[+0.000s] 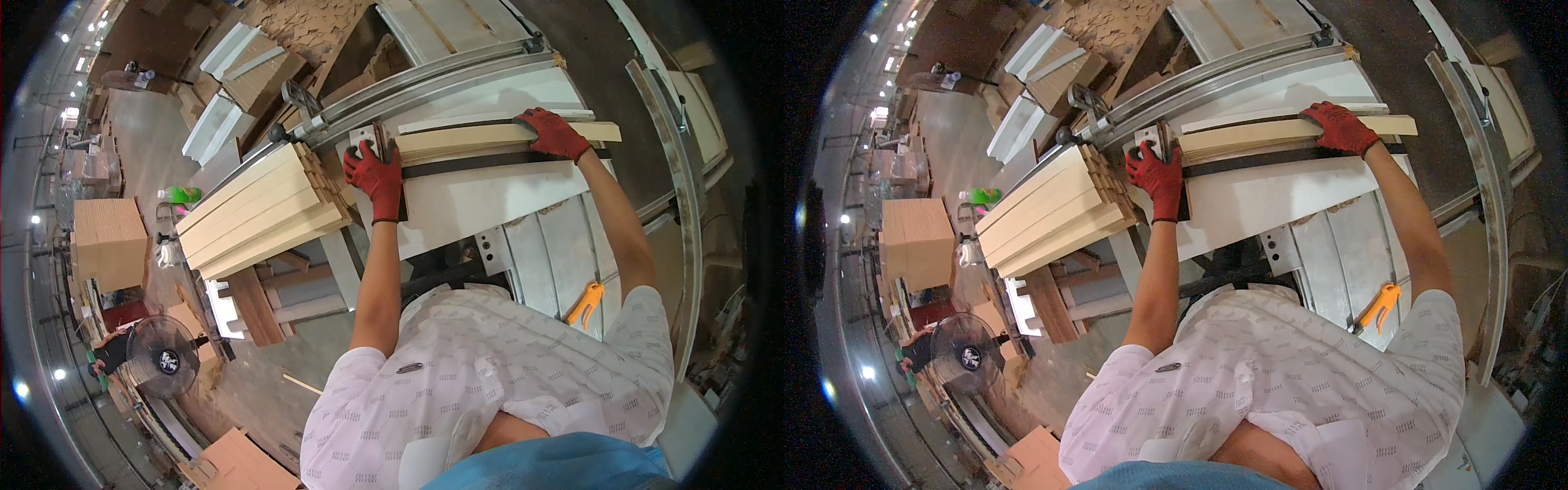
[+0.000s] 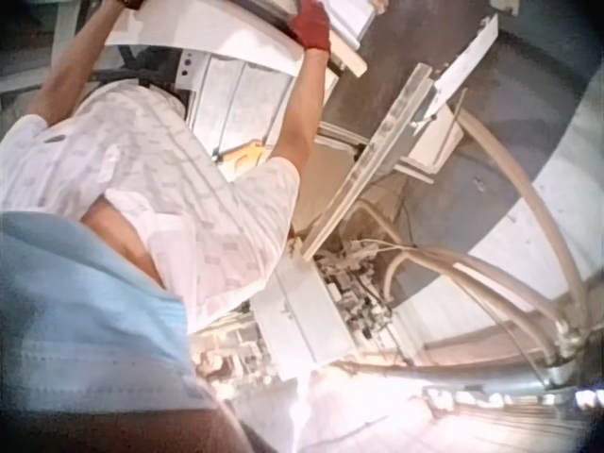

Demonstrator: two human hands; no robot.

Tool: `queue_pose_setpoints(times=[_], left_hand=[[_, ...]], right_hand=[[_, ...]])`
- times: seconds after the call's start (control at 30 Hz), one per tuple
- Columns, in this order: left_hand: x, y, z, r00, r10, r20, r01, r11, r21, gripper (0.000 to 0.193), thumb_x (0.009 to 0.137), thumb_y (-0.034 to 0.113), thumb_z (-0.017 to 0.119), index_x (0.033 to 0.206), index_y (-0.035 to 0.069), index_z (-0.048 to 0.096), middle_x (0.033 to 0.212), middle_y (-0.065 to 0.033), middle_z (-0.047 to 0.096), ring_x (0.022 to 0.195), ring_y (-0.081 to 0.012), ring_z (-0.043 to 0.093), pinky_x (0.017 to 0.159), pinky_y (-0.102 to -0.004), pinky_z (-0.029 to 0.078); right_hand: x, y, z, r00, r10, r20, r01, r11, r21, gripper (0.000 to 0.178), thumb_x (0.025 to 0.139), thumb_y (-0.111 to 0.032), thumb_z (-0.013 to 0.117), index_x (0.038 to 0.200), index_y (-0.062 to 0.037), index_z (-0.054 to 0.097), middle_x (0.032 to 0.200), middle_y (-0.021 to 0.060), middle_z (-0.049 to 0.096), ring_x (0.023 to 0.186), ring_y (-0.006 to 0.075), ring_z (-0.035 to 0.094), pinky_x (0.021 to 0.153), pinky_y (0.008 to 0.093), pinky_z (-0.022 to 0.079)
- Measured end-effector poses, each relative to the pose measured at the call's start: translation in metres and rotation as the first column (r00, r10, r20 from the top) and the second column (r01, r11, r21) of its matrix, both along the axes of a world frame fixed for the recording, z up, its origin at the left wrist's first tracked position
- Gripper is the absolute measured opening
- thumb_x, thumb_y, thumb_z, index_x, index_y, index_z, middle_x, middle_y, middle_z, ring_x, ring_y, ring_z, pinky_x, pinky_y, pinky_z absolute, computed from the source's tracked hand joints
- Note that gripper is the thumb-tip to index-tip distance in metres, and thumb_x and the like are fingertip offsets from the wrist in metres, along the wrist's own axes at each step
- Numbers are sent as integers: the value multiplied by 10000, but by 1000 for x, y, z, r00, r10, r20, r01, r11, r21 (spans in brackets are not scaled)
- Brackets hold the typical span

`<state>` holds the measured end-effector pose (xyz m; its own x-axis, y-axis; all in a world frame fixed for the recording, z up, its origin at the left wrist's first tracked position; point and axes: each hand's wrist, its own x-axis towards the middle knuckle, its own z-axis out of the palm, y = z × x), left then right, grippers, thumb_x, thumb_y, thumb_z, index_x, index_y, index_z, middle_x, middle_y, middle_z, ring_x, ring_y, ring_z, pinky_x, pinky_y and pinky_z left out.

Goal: Using a table saw to cut wooden planks in a furniture factory.

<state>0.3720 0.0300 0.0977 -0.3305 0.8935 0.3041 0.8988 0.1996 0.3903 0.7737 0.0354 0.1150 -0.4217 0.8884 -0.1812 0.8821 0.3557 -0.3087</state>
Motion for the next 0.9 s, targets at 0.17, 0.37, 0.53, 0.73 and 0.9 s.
queue_pose_setpoints(times=[0.17, 0.37, 0.53, 0.73, 0.9], left_hand=[[33, 23, 15, 613, -789, -30, 785, 604, 141, 593, 631, 389, 833, 1146, 171, 633, 1338, -202, 495, 1271, -429, 416, 1077, -522, 304], [65, 52, 11, 419, -907, 35, 891, 404, -209, 624, 616, 355, 824, 1199, 235, 634, 1383, -177, 475, 1317, -399, 387, 1097, -514, 289], [50, 62, -7, 435, -900, -18, 877, 428, -217, 686, 627, 333, 809, 1271, 262, 581, 1365, -146, 490, 1261, -363, 440, 1068, -484, 332], [68, 71, 0, 294, -956, 3, 953, 293, -82, 640, 659, 280, 783, 1264, 193, 592, 1309, -170, 543, 1189, -372, 517, 1011, -457, 406], [36, 72, -18, 380, -925, 3, 910, 373, -182, 586, 697, 273, 782, 1257, 253, 609, 1327, -144, 524, 1212, -354, 502, 1029, -489, 377]], right_hand=[[-6, -4, -9, 999, -29, -19, 32, 990, 138, 726, 691, -147, 778, 1352, -131, 479, 1300, 161, 547, 1229, 337, 509, 1040, 436, 421], [-29, -6, 10, 995, -34, 91, 15, 979, 203, 697, 650, -155, 814, 1283, -178, 523, 1308, 138, 487, 1200, 352, 496, 1019, 442, 418], [-30, 1, 5, 988, -100, 118, 55, 941, 334, 659, 634, -213, 840, 1229, -188, 557, 1312, 123, 471, 1230, 339, 463, 1030, 460, 384], [2, -21, -8, 984, -181, -9, 171, 911, 376, 557, 657, -225, 820, 1147, -79, 599, 1252, 171, 533, 1208, 376, 483, 1029, 493, 388], [-12, -20, -21, 914, -367, -171, 405, 816, 413, 586, 755, -444, 743, 1196, -87, 595, 1229, 170, 558, 1209, 340, 499, 1040, 460, 377]])
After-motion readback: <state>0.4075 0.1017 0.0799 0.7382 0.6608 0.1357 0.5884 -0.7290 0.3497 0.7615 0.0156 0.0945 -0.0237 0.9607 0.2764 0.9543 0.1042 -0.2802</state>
